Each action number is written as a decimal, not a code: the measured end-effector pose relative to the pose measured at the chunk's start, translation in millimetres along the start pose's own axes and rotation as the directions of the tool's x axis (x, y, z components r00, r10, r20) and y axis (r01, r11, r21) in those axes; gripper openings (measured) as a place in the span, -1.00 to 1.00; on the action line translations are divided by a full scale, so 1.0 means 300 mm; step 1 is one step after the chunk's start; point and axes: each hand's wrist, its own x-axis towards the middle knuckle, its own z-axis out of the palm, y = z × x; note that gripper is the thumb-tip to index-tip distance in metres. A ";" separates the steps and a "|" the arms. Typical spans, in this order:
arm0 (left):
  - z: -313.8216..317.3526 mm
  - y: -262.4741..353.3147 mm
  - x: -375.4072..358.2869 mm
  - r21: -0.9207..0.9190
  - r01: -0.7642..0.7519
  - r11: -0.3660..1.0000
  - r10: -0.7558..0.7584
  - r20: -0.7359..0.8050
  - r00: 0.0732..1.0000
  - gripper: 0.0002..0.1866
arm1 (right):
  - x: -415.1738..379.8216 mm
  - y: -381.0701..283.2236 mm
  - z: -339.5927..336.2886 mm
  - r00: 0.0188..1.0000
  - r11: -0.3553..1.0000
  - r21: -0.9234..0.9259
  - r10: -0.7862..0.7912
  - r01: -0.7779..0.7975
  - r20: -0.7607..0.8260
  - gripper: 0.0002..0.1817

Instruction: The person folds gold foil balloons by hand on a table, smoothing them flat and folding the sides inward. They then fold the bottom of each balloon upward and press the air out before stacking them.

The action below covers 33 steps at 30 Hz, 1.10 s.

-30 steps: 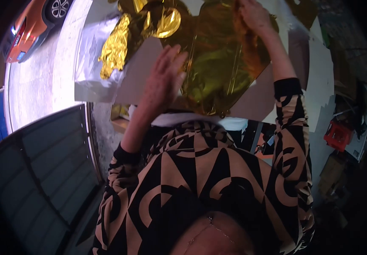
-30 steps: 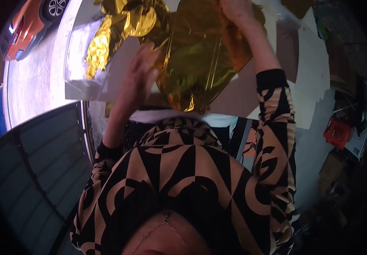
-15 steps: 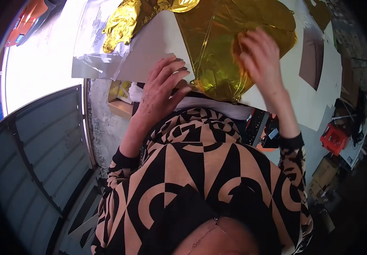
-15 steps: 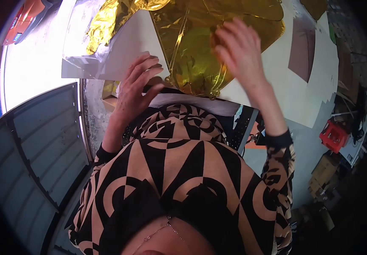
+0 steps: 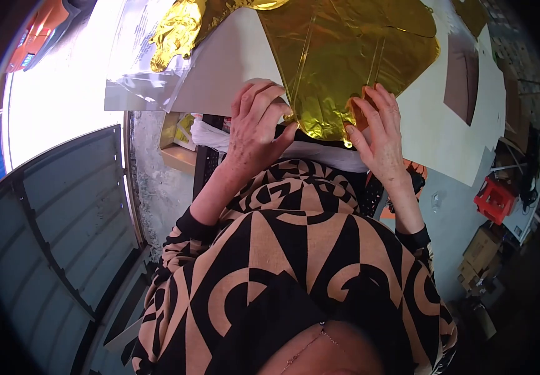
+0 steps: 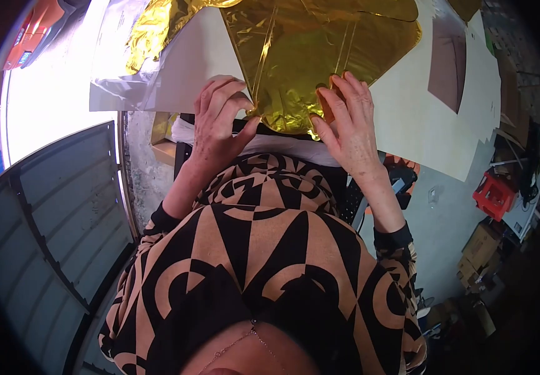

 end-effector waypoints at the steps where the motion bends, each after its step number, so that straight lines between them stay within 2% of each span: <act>1: -0.001 0.002 0.001 -0.006 -0.001 1.000 0.001 -0.010 1.000 -0.63 | -0.004 0.000 0.002 1.000 1.000 0.010 0.006 -0.006 -0.009 -0.47; 14: -0.007 0.014 0.019 -0.020 -0.035 0.999 0.034 -0.045 0.998 -0.68 | -0.021 -0.013 0.003 0.993 0.999 0.053 0.012 -0.005 -0.118 -0.60; 18: -0.018 0.013 0.086 -0.057 -0.029 0.998 0.030 0.017 0.999 -0.60 | -0.027 -0.006 0.011 0.991 0.998 0.053 0.026 -0.020 -0.130 -0.65; 19: -0.010 -0.004 0.108 -0.049 -0.052 0.997 0.056 0.076 0.995 -0.50 | -0.028 -0.004 0.013 0.991 0.999 0.049 0.025 -0.019 -0.131 -0.66; 22: 0.035 -0.006 0.187 0.035 -0.112 0.993 0.105 0.164 0.981 -0.39 | -0.026 -0.006 0.015 0.991 0.999 0.034 0.021 -0.016 -0.133 -0.68; 23: 0.056 -0.012 0.197 0.055 -0.121 0.991 0.105 0.238 0.966 -0.26 | -0.025 -0.006 0.014 0.991 1.000 0.024 0.018 -0.015 -0.131 -0.67; 27: 0.088 0.015 0.227 0.155 -0.171 0.973 0.109 0.343 0.933 -0.20 | -0.027 -0.009 0.007 0.992 0.999 0.043 0.013 -0.007 -0.126 -0.68; 33: 0.093 0.021 0.232 0.185 -0.185 0.965 0.102 0.387 0.917 -0.19 | -0.029 -0.001 0.018 0.990 1.000 0.000 -0.002 0.002 -0.139 -0.70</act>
